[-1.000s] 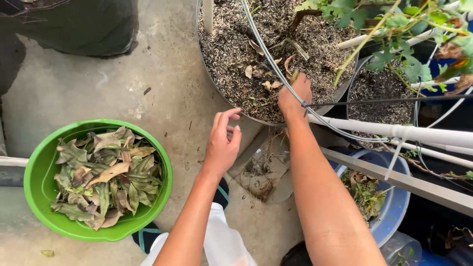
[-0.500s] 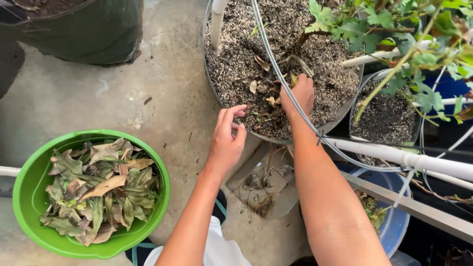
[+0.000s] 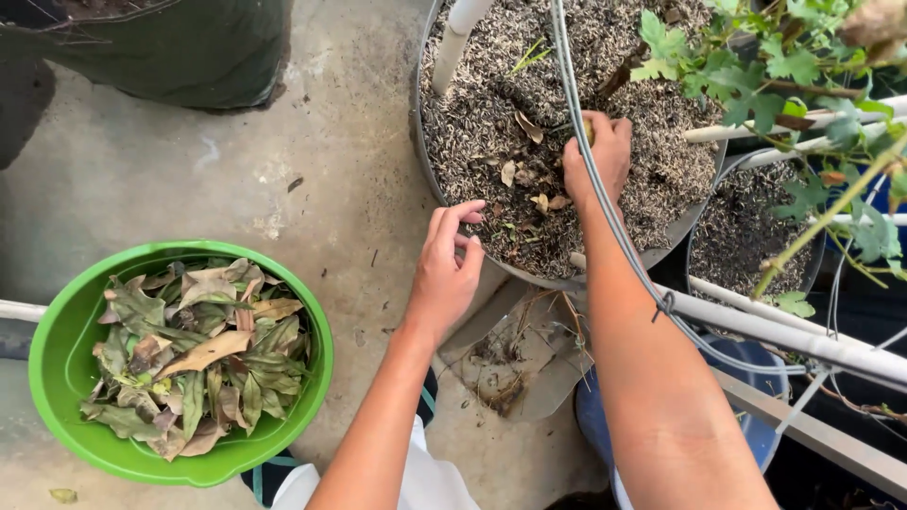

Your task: Sorting and collecting dried leaves from various plant pots into a green bucket for disposal or composting.

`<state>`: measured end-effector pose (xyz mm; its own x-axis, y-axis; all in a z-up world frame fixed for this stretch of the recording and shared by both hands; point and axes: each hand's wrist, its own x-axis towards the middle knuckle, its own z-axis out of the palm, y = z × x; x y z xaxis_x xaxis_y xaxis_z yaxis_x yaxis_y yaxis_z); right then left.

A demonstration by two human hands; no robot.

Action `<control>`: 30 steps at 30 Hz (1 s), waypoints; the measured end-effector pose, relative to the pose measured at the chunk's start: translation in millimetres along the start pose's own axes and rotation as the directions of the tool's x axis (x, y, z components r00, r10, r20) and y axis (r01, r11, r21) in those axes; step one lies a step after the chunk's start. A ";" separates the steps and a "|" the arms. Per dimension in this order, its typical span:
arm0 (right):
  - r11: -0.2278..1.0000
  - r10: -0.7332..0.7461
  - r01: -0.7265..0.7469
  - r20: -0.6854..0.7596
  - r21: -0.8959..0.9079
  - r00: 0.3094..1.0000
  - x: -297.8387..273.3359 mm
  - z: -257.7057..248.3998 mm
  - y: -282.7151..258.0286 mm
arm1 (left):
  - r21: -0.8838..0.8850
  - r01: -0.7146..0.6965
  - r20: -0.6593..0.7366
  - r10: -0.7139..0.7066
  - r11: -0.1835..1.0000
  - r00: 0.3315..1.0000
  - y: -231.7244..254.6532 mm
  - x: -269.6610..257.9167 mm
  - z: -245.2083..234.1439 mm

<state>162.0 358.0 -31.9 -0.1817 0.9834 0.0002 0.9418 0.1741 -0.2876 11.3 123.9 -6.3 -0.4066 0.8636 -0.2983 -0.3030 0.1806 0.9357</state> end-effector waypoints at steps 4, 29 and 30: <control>0.995 -0.023 0.023 0.003 -0.093 1.000 1.6 7.5 6.0 | -0.008 0.000 -0.006 0.000 1.000 1.000 -6.8 8.5 -3.0; 0.980 0.018 0.016 0.171 -0.197 0.985 -41.3 -10.0 37.9 | -0.039 0.046 0.017 -0.046 0.998 0.999 9.9 5.5 -2.0; 0.978 -0.010 0.043 0.162 -0.203 0.987 -42.2 -10.4 32.4 | -0.045 0.039 0.016 -0.038 0.998 0.999 10.3 8.0 0.0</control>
<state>203.1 322.7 -31.3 -0.2343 0.9602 -0.1524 0.9709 0.2231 -0.0867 4.9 132.7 0.9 -0.3808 0.8635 -0.3306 -0.3567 0.1927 0.9141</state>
